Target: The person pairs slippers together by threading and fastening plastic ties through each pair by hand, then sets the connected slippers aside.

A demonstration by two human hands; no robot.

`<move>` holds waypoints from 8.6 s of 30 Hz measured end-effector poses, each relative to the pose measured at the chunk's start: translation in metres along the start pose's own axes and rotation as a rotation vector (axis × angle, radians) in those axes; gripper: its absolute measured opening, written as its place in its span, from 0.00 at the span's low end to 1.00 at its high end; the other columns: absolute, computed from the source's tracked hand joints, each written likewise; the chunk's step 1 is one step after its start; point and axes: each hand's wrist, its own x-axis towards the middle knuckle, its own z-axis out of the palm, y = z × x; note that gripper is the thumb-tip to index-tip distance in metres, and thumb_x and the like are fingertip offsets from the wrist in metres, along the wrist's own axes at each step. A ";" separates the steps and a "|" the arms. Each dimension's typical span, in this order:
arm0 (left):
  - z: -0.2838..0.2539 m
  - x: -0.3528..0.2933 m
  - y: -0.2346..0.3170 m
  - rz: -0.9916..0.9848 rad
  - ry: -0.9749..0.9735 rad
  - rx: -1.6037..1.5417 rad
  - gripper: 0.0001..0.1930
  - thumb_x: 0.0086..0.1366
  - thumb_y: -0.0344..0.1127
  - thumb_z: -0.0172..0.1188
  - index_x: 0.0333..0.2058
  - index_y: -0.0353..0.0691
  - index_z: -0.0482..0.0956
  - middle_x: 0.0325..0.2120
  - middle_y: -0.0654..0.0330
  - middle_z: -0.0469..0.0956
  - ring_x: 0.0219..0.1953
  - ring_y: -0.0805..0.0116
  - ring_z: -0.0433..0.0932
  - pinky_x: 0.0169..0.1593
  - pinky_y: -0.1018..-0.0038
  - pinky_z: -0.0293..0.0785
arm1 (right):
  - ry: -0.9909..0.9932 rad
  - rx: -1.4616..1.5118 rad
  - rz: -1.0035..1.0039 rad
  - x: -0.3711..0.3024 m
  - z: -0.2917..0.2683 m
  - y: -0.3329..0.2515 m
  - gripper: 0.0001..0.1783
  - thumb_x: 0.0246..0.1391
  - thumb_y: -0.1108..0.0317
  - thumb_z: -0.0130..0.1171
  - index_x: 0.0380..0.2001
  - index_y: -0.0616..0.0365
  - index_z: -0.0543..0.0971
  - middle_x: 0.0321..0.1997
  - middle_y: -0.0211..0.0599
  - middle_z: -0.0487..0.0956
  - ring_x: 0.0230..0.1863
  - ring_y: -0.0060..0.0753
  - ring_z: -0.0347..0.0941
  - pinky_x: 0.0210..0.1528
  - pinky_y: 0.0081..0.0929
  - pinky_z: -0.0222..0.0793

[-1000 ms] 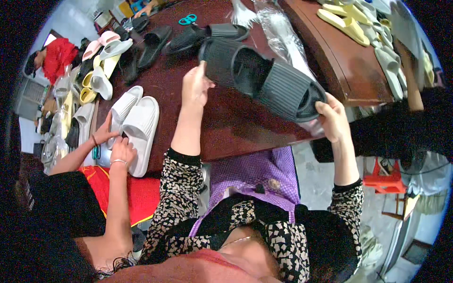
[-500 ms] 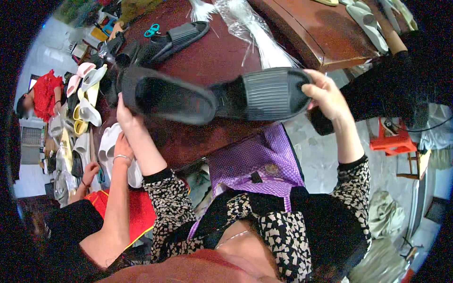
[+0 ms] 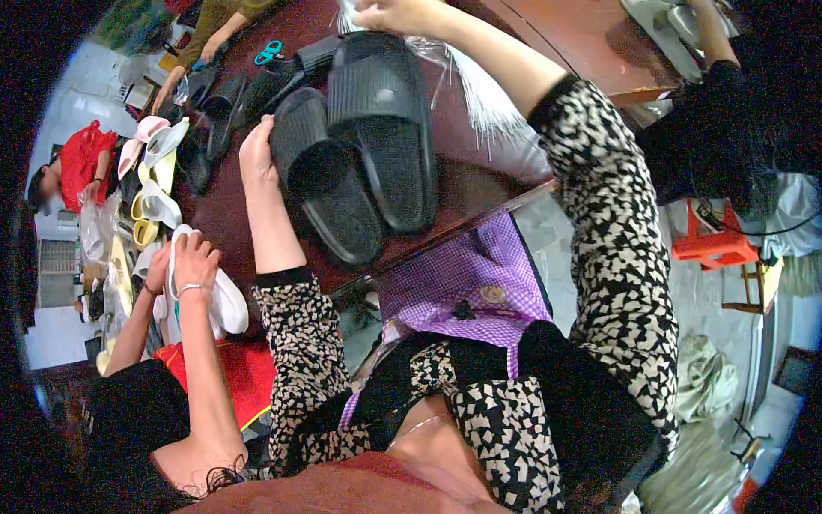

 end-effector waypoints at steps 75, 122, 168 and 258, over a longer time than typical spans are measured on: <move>0.102 -0.131 0.010 -0.075 -0.242 -0.373 0.10 0.65 0.29 0.48 0.37 0.29 0.74 0.17 0.62 0.71 0.20 0.75 0.70 0.27 0.77 0.73 | -0.541 -0.595 0.589 -0.065 0.027 0.027 0.26 0.56 0.66 0.39 0.58 0.62 0.58 0.65 0.50 0.55 0.68 0.47 0.47 0.65 0.42 0.45; 0.050 -0.210 0.101 0.908 -0.263 0.604 0.06 0.56 0.24 0.59 0.33 0.32 0.77 0.27 0.56 0.74 0.28 0.66 0.73 0.31 0.74 0.70 | -0.163 0.110 0.153 -0.010 -0.112 -0.166 0.07 0.48 0.82 0.55 0.32 0.66 0.78 0.30 0.36 0.78 0.34 0.24 0.75 0.38 0.21 0.69; 0.090 -0.098 0.011 0.774 0.087 1.276 0.08 0.56 0.34 0.56 0.23 0.36 0.76 0.25 0.51 0.76 0.31 0.52 0.75 0.38 0.62 0.72 | -0.318 -0.280 0.307 0.025 0.040 -0.021 0.17 0.47 0.58 0.57 0.33 0.63 0.79 0.30 0.51 0.78 0.35 0.51 0.76 0.39 0.38 0.70; 0.116 -0.038 0.066 0.089 -0.144 -0.100 0.05 0.59 0.31 0.58 0.30 0.35 0.77 0.15 0.66 0.72 0.11 0.83 0.64 0.13 0.87 0.55 | 0.076 0.530 0.568 -0.002 0.049 -0.079 0.05 0.55 0.69 0.53 0.28 0.59 0.75 0.21 0.25 0.73 0.20 0.14 0.66 0.21 0.14 0.61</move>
